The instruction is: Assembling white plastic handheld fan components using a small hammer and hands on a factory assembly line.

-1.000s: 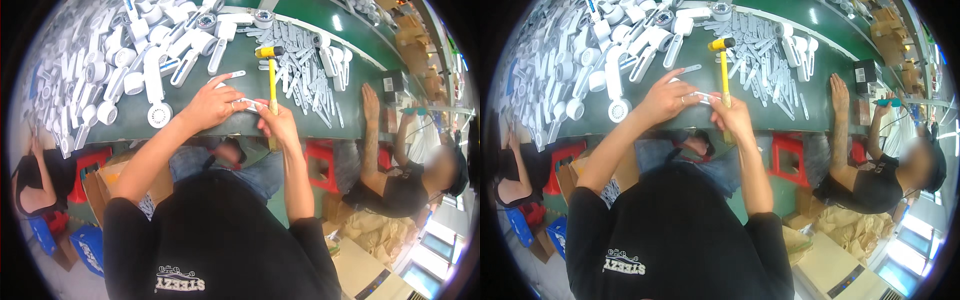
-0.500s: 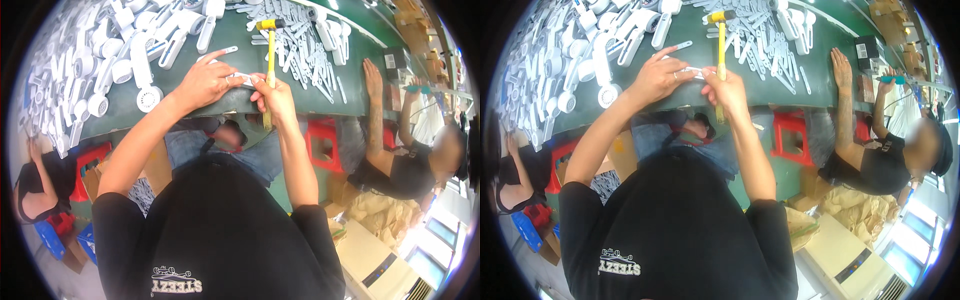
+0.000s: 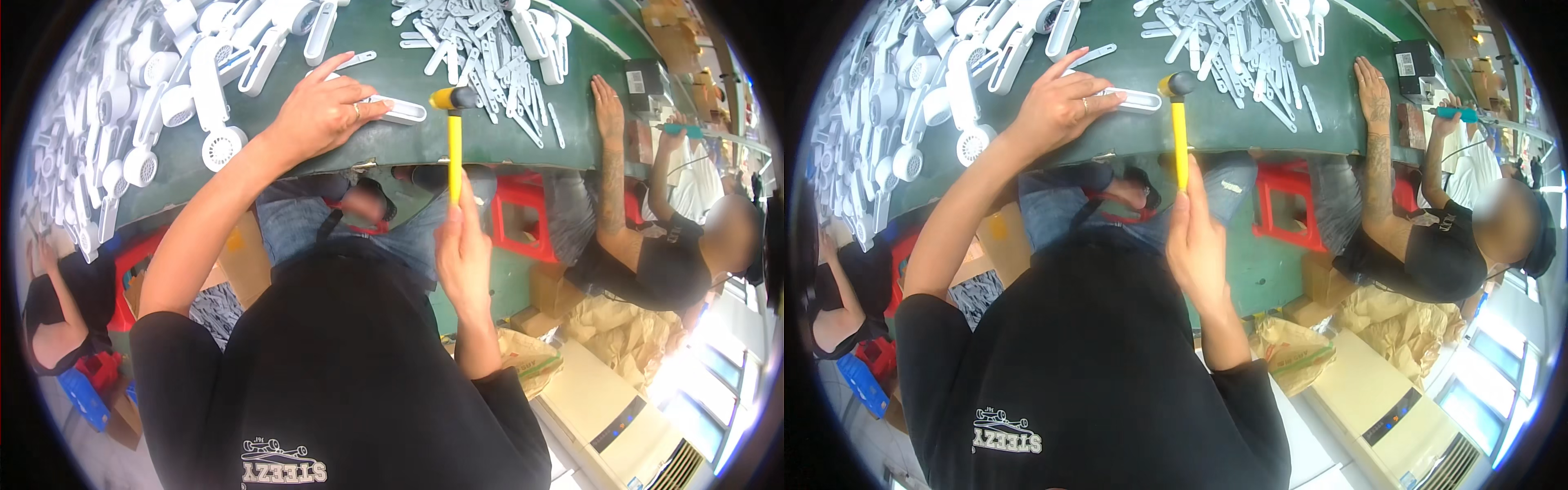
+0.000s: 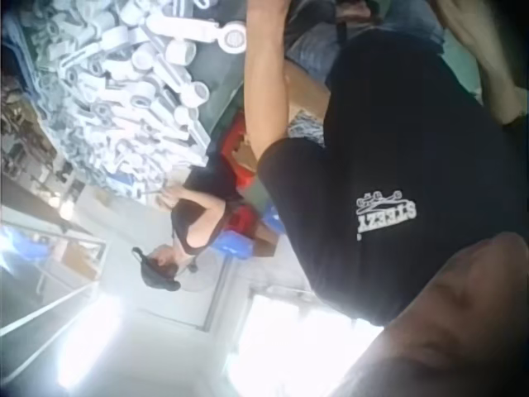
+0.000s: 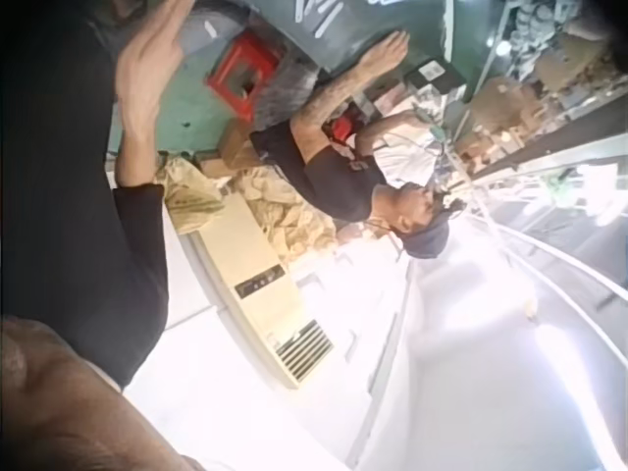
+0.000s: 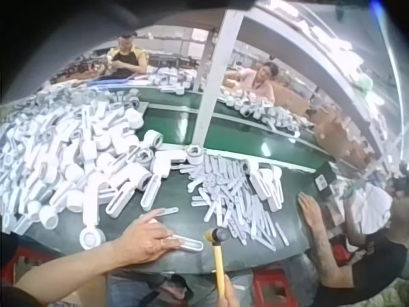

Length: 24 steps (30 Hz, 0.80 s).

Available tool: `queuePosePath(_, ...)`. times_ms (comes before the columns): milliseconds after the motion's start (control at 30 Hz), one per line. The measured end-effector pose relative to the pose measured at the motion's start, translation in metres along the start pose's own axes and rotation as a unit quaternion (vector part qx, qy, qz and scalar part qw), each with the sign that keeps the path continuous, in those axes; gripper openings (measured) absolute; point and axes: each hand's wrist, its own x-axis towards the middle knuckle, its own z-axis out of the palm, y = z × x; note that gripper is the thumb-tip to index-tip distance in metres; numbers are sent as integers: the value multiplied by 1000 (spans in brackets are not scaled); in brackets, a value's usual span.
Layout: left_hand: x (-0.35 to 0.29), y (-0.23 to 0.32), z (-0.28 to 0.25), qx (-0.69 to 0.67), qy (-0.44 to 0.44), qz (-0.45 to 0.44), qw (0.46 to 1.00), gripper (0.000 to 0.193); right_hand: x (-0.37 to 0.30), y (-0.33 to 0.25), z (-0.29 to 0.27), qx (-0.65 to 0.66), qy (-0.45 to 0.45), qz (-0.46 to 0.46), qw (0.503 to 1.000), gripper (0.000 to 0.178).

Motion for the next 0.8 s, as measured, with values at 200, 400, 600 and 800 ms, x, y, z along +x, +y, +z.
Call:
queuePosePath(200, -2, 1, -3, -9, -11, -3, 1000, 30, -8, -4, 0, 22, 18, 5, 1000, 51)
queuePosePath(400, 1, 0, -4, -14, -19, -3, 1000, 31, -7, 1, 4, -13, 23, -34, 999, 52)
queuePosePath(600, 2, 1, -3, -20, -11, -8, 1000, 24, -7, 11, 9, 25, 65, -88, 994, 52)
queuePosePath(800, 35, 6, -15, -76, -148, 10, 986, 32, 2, 21, -8, 163, 6, 37, 986, 50)
